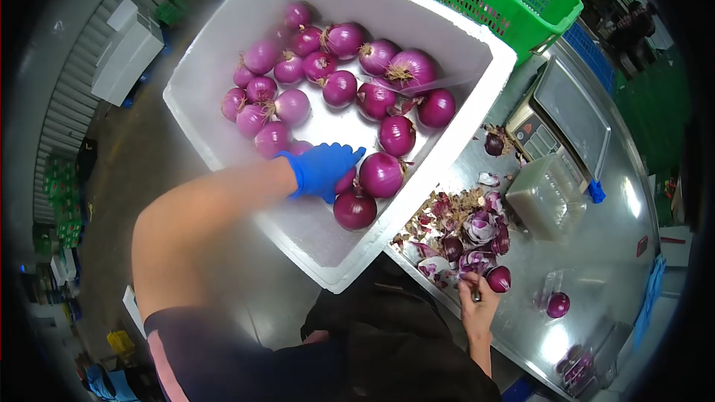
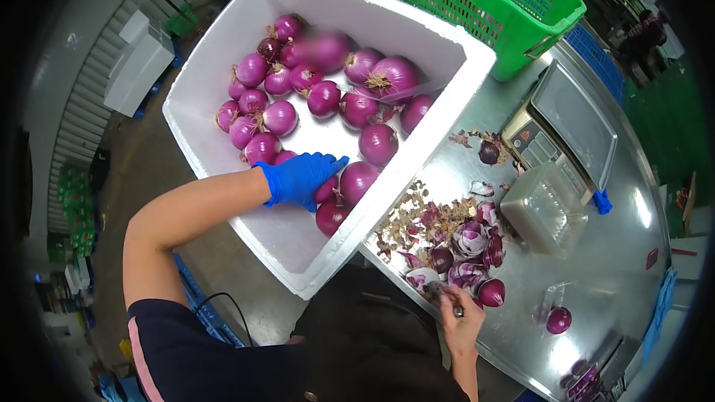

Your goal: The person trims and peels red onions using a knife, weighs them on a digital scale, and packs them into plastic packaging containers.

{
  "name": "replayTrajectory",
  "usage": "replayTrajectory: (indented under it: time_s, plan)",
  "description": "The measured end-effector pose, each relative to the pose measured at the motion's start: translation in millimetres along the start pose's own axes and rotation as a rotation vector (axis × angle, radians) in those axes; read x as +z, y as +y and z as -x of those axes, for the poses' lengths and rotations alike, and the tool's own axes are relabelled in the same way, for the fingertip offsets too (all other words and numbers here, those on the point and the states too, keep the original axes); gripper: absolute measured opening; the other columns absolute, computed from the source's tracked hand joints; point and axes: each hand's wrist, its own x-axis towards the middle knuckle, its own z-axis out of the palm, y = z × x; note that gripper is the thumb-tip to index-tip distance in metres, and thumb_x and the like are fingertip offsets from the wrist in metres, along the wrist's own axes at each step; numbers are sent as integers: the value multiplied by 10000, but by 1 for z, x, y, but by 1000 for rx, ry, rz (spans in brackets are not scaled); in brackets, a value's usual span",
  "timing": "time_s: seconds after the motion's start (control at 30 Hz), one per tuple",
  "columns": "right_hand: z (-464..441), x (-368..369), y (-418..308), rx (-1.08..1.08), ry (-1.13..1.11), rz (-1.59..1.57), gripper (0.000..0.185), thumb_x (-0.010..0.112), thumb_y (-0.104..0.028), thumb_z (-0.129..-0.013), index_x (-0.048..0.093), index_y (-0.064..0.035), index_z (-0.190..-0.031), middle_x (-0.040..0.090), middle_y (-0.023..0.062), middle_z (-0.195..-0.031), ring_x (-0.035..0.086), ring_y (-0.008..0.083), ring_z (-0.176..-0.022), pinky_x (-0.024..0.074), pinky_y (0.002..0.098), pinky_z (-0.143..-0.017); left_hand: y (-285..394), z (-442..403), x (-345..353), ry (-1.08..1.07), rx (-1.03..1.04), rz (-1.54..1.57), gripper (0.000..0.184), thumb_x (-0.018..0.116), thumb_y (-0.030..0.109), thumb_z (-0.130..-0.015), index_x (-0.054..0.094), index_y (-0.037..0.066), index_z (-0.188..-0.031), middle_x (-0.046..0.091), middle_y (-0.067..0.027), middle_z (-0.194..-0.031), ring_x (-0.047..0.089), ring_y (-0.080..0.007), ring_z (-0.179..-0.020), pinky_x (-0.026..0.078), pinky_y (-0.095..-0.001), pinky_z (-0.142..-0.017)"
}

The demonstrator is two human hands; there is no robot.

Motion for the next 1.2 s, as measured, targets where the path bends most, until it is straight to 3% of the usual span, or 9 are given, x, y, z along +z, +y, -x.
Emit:
replayTrajectory:
  time_s: [0.17, 0.33, 0.47, 0.57, 0.63, 0.73, 0.83, 1.03, 1.2]
  plan:
    - [-2, 0, -3, -6, -108, 18, 179, 702, -83, -892, 702, 9, -1046, 698, 84, -771, 644, 122, -693, 511, 271, -677, 10, -7, -19, -185, -44, -28, 1001, 906, 273, -541, 466, 23, -1405, 607, -218, -1157, 582, -390, -1088, 504, -449, -924]
    - [1, -9, 10, -14, -116, 28, 208, 724, -116, -883, 699, -1, -1054, 679, 114, -742, 633, 141, -653, 493, 282, -630, -19, 25, -45, 385, 37, 202, 909, 875, 236, -546, 536, 43, -1368, 603, -208, -1229, 581, -364, -1123, 484, -432, -982]
    - [-5, -13, 11, -97, -87, 30, 255, 741, -172, -880, 671, -8, -1063, 666, 127, -778, 629, 209, -651, 491, 312, -631, 50, 52, -100, 627, -108, 720, 968, 888, 287, -554, 497, 36, -1403, 551, -157, -1394, 530, -293, -1290, 393, -407, -1125]
    - [-19, -23, 10, -246, -107, 22, 313, 728, -272, -895, 645, -15, -1054, 629, 131, -786, 612, 272, -659, 474, 345, -620, 93, 66, -98, 800, 164, 816, 977, 915, 238, -624, 436, 34, -1451, 479, -159, -1450, 531, -290, -1283, 448, -427, -1082]
    - [-30, -36, -11, -368, -102, 0, 391, 680, -421, -901, 642, -46, -1006, 563, 108, -764, 589, 303, -660, 436, 389, -595, 134, 72, -88, 702, 252, 1169, 1038, 928, 283, -610, 405, 10, -1465, 458, -174, -1470, 513, -306, -1306, 429, -446, -1100]
    - [-35, -56, -41, -549, -177, 81, 394, 676, -462, -878, 642, -80, -969, 546, 74, -762, 591, 284, -646, 429, 397, -561, 189, 72, -69, 474, 323, 1482, 1088, 931, 327, -612, 369, 6, -1487, 419, -191, -1504, 473, -330, -1351, 397, -469, -1129]
    - [-40, -72, -67, -669, -308, 157, 412, 669, -505, -858, 603, -99, -872, 523, 56, -749, 578, 268, -612, 418, 395, -509, 209, 59, -49, 260, 238, 1519, 1109, 928, 325, -605, 351, -7, -1493, 404, -187, -1518, 455, -313, -1372, 385, -457, -1141]
    - [-39, -74, -51, -673, -251, 311, 474, 642, -542, -862, 514, -97, -762, 507, 56, -718, 581, 262, -568, 435, 363, -458, 238, 32, -33, 39, 137, 1582, 1048, 902, 206, -551, 417, -9, -1455, 525, -163, -1428, 516, -299, -1319, 390, -451, -1138]
    - [-32, -82, -21, -524, -241, 273, 425, 617, -473, -926, 541, -85, -770, 527, 82, -692, 585, 293, -585, 447, 395, -495, 239, 21, -15, 78, 122, 1356, 1072, 913, 309, -537, 428, -59, -1419, 526, -176, -1417, 545, -287, -1287, 402, -426, -1119]
